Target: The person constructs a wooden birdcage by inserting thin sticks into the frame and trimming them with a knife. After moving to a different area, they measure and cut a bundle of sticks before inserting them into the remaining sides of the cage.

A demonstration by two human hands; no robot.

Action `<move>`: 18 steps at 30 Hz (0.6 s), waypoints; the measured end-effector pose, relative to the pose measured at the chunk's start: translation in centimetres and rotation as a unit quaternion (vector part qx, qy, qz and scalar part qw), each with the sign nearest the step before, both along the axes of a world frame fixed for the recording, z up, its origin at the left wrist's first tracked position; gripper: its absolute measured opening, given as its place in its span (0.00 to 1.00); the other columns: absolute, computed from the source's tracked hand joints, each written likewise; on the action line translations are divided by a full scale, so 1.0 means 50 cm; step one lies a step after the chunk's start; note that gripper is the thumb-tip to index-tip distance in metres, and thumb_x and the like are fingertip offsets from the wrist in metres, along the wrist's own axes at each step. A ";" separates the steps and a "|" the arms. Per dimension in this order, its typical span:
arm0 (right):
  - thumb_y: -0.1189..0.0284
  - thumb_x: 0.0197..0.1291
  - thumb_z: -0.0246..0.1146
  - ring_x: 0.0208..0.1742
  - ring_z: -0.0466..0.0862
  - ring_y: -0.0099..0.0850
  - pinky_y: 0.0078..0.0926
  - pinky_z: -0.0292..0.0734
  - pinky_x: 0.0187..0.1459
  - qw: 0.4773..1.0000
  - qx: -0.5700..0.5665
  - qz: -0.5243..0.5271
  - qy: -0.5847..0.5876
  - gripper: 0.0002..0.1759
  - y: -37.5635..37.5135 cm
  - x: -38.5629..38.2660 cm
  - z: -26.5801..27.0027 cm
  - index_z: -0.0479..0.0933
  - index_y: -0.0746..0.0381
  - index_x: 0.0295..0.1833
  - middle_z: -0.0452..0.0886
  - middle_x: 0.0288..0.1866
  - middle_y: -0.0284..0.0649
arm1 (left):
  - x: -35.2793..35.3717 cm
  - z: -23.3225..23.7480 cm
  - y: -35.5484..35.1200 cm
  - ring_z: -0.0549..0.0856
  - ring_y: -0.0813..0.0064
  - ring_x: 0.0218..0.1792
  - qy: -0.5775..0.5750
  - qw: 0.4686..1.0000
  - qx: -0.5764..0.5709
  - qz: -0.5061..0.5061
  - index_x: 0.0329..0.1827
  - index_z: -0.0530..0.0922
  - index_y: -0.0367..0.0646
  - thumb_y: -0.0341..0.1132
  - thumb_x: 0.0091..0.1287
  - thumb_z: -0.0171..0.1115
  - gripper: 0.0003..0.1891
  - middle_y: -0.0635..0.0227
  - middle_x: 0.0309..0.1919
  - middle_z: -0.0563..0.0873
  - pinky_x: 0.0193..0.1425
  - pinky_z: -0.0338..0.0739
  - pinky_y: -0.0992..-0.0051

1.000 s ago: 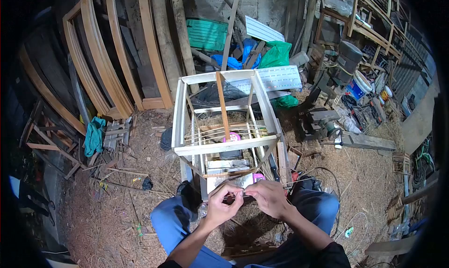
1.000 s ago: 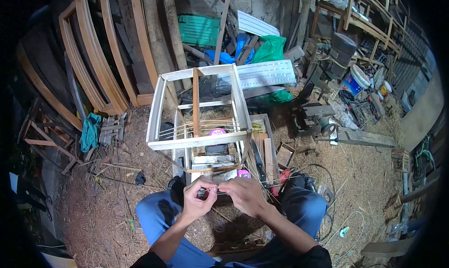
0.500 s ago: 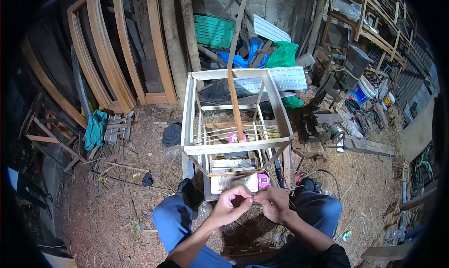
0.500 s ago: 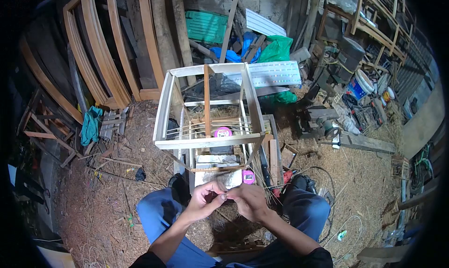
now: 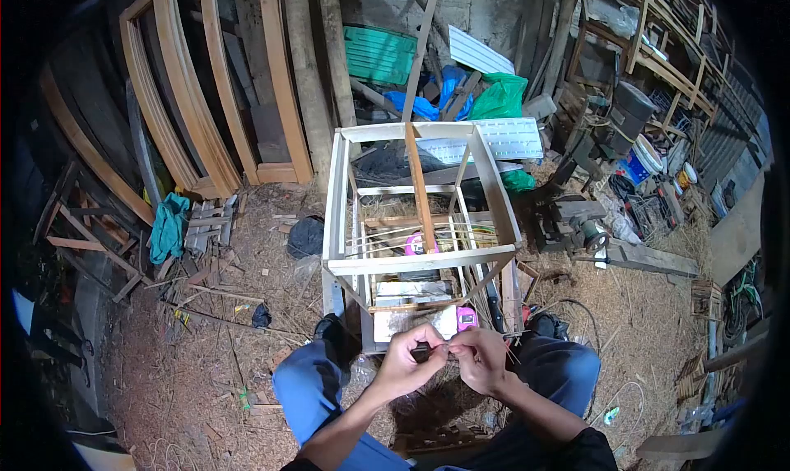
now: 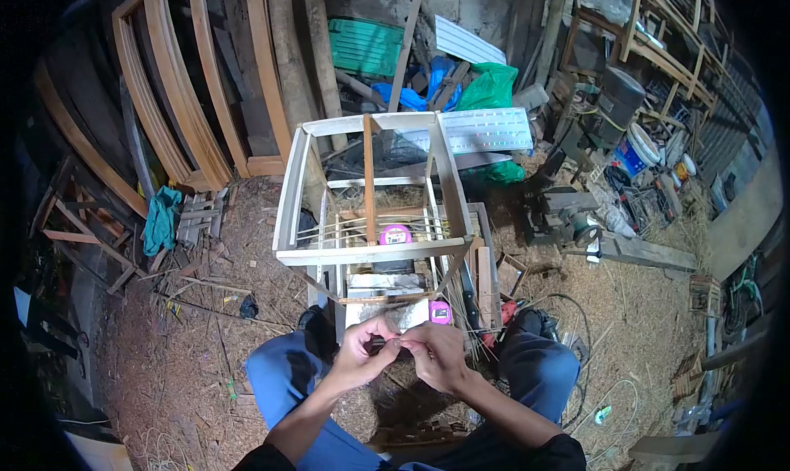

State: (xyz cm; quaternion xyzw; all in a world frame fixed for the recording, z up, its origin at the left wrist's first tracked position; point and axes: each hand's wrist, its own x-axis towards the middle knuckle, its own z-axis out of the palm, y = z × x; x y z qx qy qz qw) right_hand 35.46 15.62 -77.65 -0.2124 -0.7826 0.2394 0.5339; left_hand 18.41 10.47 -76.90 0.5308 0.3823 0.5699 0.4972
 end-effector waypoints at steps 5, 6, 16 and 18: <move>0.77 0.68 0.69 0.26 0.84 0.32 0.29 0.76 0.29 0.999 -0.027 -0.020 -0.003 0.03 -0.013 -0.003 -0.017 0.80 0.62 0.41 0.86 0.30 0.39 | -0.005 -0.016 -0.004 0.78 0.87 0.39 -0.003 1.000 -0.022 -0.018 0.40 0.78 0.39 0.21 0.72 0.64 0.04 0.73 0.39 0.83 0.44 0.72 0.81; 0.76 0.69 0.69 0.27 0.84 0.30 0.28 0.76 0.30 0.998 -0.051 -0.026 -0.006 0.03 -0.015 -0.004 -0.023 0.80 0.63 0.42 0.85 0.30 0.39 | -0.004 -0.016 -0.003 0.77 0.87 0.39 0.004 1.000 -0.014 -0.010 0.40 0.78 0.39 0.22 0.73 0.64 0.04 0.74 0.38 0.82 0.44 0.72 0.81; 0.73 0.70 0.69 0.32 0.84 0.31 0.28 0.77 0.33 0.989 -0.105 -0.019 -0.106 0.13 0.016 0.000 0.035 0.81 0.62 0.58 0.84 0.38 0.42 | -0.007 -0.009 -0.012 0.73 0.92 0.37 -0.032 0.991 -0.056 0.122 0.46 0.77 0.38 0.25 0.78 0.62 0.02 0.79 0.34 0.79 0.41 0.67 0.85; 0.70 0.73 0.67 0.31 0.82 0.29 0.28 0.77 0.34 0.985 -0.129 0.011 -0.111 0.12 0.014 -0.002 0.033 0.81 0.62 0.57 0.84 0.39 0.42 | -0.008 -0.019 -0.009 0.71 0.93 0.35 -0.002 0.989 -0.029 0.143 0.46 0.78 0.38 0.25 0.78 0.63 0.02 0.80 0.33 0.79 0.39 0.65 0.85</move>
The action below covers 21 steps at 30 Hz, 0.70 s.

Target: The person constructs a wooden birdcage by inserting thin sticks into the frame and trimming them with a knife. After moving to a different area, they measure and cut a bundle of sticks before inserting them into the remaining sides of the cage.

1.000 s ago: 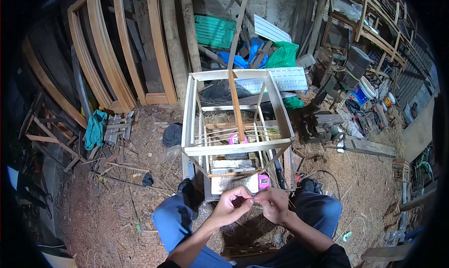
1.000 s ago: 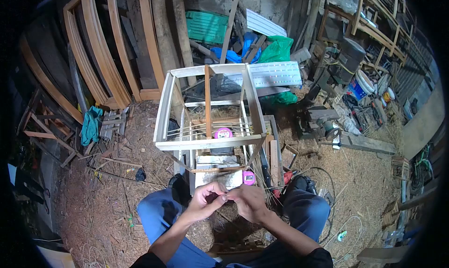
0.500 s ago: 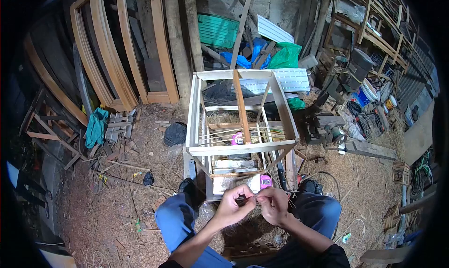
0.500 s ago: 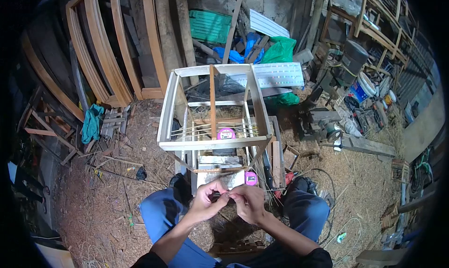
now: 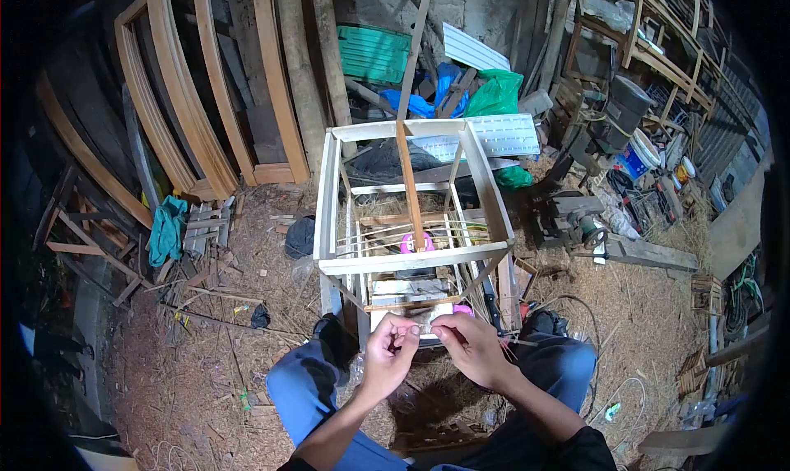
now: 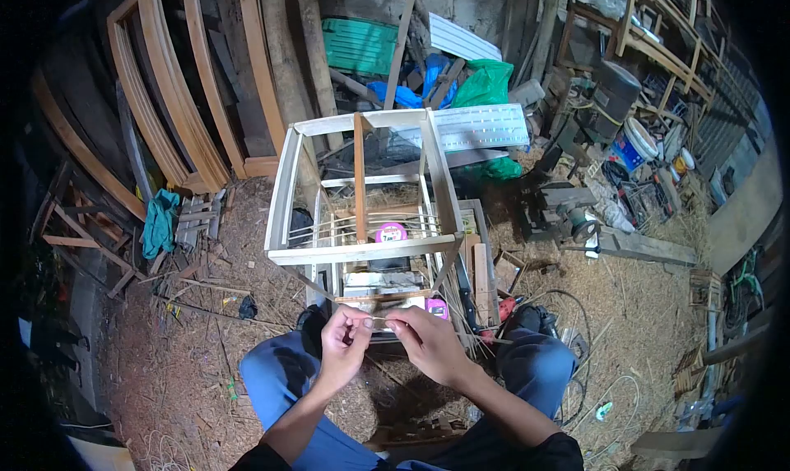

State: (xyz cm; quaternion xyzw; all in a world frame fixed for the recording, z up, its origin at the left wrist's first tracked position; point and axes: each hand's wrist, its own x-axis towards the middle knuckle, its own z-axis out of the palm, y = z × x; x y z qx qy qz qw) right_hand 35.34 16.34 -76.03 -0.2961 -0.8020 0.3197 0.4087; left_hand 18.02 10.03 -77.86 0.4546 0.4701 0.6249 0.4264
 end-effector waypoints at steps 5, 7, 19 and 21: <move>0.71 0.78 0.63 0.33 0.78 0.17 0.19 0.71 0.34 0.977 -0.209 -0.001 0.030 0.08 -0.036 -0.012 0.007 0.80 0.63 0.56 0.85 0.39 0.36 | 0.009 -0.012 -0.006 0.72 0.91 0.26 0.209 0.970 0.089 0.091 0.42 0.80 0.37 0.26 0.71 0.70 0.05 0.72 0.28 0.84 0.27 0.68 0.82; 0.71 0.79 0.62 0.31 0.74 0.13 0.16 0.67 0.31 0.935 -0.316 0.038 0.154 0.09 -0.043 -0.019 -0.009 0.78 0.64 0.56 0.84 0.41 0.32 | 0.017 0.003 0.001 0.72 0.91 0.24 0.220 0.964 0.101 0.109 0.37 0.79 0.37 0.25 0.70 0.71 0.07 0.74 0.21 0.78 0.25 0.68 0.82; 0.67 0.82 0.58 0.27 0.69 0.13 0.15 0.64 0.27 0.850 -0.445 0.070 0.274 0.08 -0.046 -0.014 -0.018 0.71 0.61 0.55 0.78 0.36 0.30 | 0.003 0.026 0.008 0.88 0.54 0.26 0.408 0.902 0.138 0.030 0.41 0.80 0.41 0.26 0.66 0.71 0.07 0.60 0.34 0.88 0.28 0.82 0.61; 0.66 0.82 0.58 0.27 0.69 0.13 0.15 0.63 0.26 0.845 -0.448 0.076 0.281 0.09 -0.043 -0.011 -0.019 0.71 0.61 0.54 0.77 0.36 0.30 | -0.001 0.021 0.004 0.87 0.54 0.26 0.416 0.899 0.136 0.024 0.41 0.79 0.41 0.27 0.66 0.71 0.07 0.60 0.33 0.87 0.28 0.82 0.61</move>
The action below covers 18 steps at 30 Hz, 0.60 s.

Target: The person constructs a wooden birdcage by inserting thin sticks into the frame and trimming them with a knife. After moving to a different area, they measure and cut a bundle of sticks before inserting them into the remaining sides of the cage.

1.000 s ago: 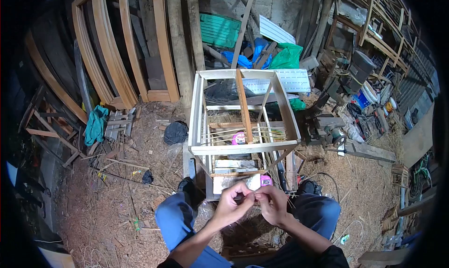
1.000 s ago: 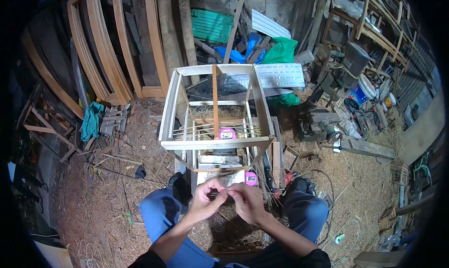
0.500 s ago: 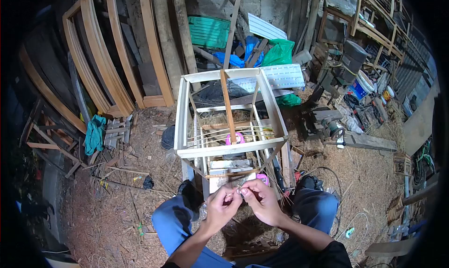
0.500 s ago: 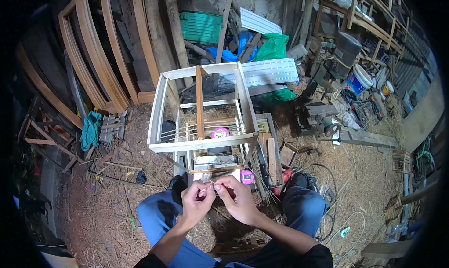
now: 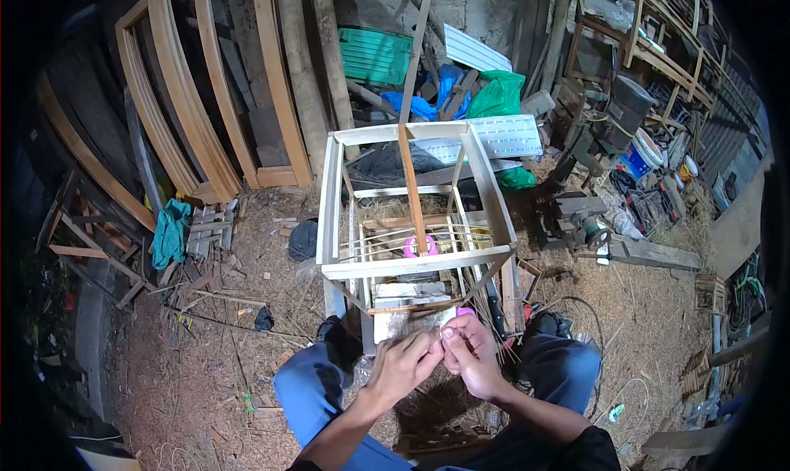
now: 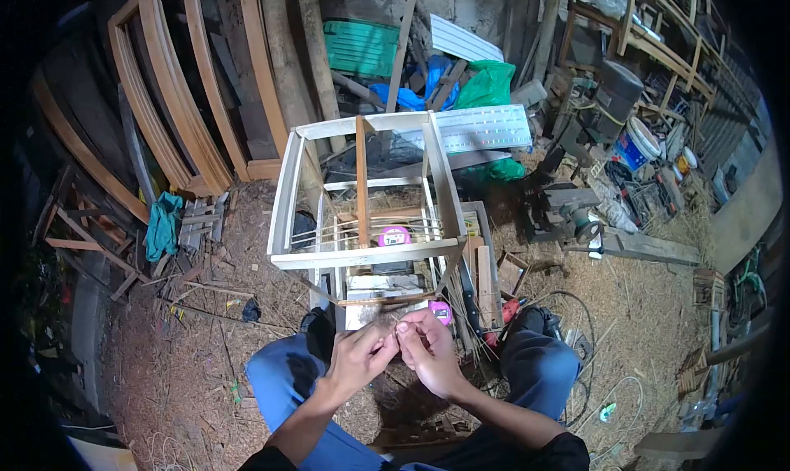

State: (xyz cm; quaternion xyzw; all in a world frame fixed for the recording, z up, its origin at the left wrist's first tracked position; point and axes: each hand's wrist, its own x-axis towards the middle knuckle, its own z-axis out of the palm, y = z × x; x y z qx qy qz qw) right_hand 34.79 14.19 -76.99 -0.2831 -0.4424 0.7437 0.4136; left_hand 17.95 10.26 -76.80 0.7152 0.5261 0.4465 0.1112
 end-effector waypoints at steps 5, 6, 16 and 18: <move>0.66 0.81 0.59 0.33 0.75 0.16 0.18 0.70 0.34 0.988 0.081 0.032 -0.126 0.11 0.019 0.005 0.002 0.73 0.62 0.58 0.79 0.36 0.31 | 0.003 -0.001 0.001 0.88 0.53 0.26 -0.032 0.999 -0.019 0.019 0.41 0.78 0.41 0.30 0.68 0.71 0.07 0.58 0.29 0.86 0.27 0.81 0.61; 0.66 0.81 0.59 0.33 0.75 0.16 0.18 0.70 0.34 0.988 0.081 0.031 -0.127 0.11 0.023 0.008 0.011 0.73 0.62 0.58 0.79 0.36 0.31 | 0.005 -0.008 0.006 0.86 0.61 0.22 -0.030 0.999 0.000 0.029 0.38 0.78 0.41 0.29 0.68 0.72 0.08 0.61 0.25 0.84 0.25 0.79 0.66; 0.71 0.82 0.58 0.48 0.79 0.15 0.18 0.75 0.49 0.985 0.137 0.049 -0.093 0.11 0.023 0.008 0.026 0.75 0.65 0.62 0.81 0.46 0.30 | 0.007 -0.008 0.001 0.78 0.88 0.22 -0.128 0.988 -0.081 0.025 0.38 0.77 0.38 0.27 0.71 0.70 0.08 0.69 0.19 0.79 0.25 0.71 0.79; 0.71 0.82 0.58 0.47 0.78 0.15 0.17 0.74 0.49 0.987 0.129 0.057 -0.078 0.11 0.024 0.017 0.028 0.75 0.65 0.61 0.80 0.46 0.29 | 0.004 -0.007 -0.001 0.78 0.89 0.23 -0.151 0.986 -0.072 0.001 0.38 0.78 0.37 0.26 0.71 0.69 0.07 0.70 0.20 0.81 0.25 0.72 0.80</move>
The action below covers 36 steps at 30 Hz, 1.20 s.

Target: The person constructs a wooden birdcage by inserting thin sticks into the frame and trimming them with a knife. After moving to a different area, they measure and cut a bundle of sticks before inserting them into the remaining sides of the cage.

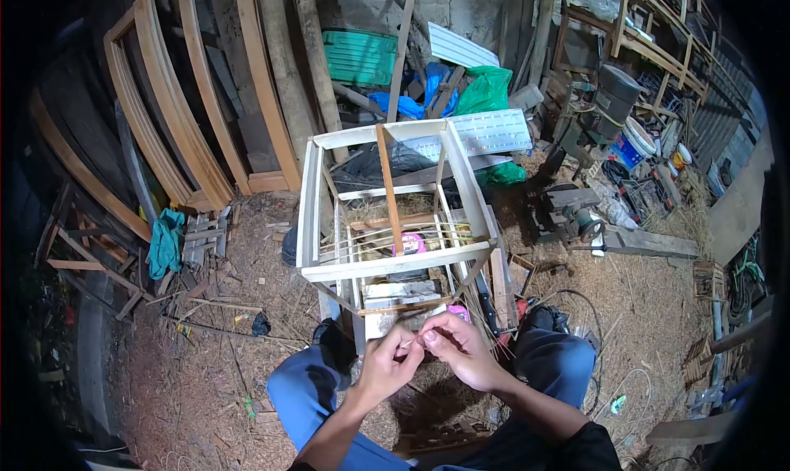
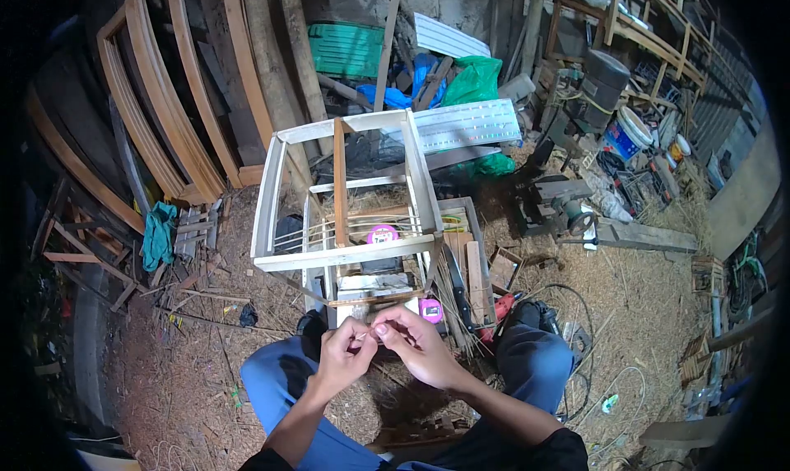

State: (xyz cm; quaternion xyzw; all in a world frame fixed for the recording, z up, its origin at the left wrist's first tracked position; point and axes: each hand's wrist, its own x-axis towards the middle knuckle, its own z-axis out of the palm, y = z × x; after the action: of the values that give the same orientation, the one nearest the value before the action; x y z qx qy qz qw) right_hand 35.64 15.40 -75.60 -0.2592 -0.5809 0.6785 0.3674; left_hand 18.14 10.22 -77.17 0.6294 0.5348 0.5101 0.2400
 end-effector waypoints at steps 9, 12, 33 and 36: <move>0.66 0.82 0.58 0.30 0.67 0.18 0.19 0.64 0.32 0.975 -0.114 0.032 0.185 0.11 -0.002 0.017 -0.001 0.75 0.61 0.59 0.74 0.34 0.32 | -0.004 -0.003 -0.002 0.79 0.92 0.27 -0.046 0.998 0.005 -0.039 0.39 0.78 0.35 0.24 0.70 0.69 0.06 0.72 0.25 0.86 0.27 0.73 0.84; 0.66 0.81 0.59 0.29 0.68 0.20 0.21 0.63 0.31 0.981 -0.156 0.063 0.099 0.10 0.010 0.029 0.027 0.74 0.61 0.57 0.74 0.34 0.34 | -0.012 0.003 0.003 0.78 0.92 0.24 -0.034 0.999 0.026 -0.024 0.37 0.79 0.36 0.24 0.69 0.70 0.06 0.73 0.22 0.84 0.26 0.71 0.84; 0.66 0.83 0.56 0.38 0.84 0.23 0.24 0.79 0.42 0.968 -0.140 0.203 -0.053 0.14 0.047 0.081 0.053 0.75 0.66 0.57 0.82 0.36 0.36 | -0.016 -0.010 0.016 0.77 0.83 0.13 0.113 0.983 0.135 0.043 0.33 0.81 0.42 0.26 0.63 0.74 0.07 0.72 0.15 0.80 0.20 0.70 0.79; 0.63 0.83 0.56 0.38 0.84 0.24 0.24 0.80 0.43 0.964 -0.121 0.216 -0.097 0.15 0.054 0.097 0.058 0.76 0.66 0.55 0.82 0.36 0.35 | -0.020 -0.005 0.013 0.75 0.85 0.14 0.123 0.981 0.143 0.049 0.33 0.81 0.41 0.26 0.64 0.74 0.07 0.73 0.15 0.79 0.20 0.69 0.80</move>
State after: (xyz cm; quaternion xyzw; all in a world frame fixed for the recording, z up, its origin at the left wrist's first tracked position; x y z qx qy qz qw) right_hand 40.47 18.09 -72.71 -0.2348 -0.5694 0.7786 0.1204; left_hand 17.13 10.85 -77.43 0.6881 0.5125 0.5108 0.0546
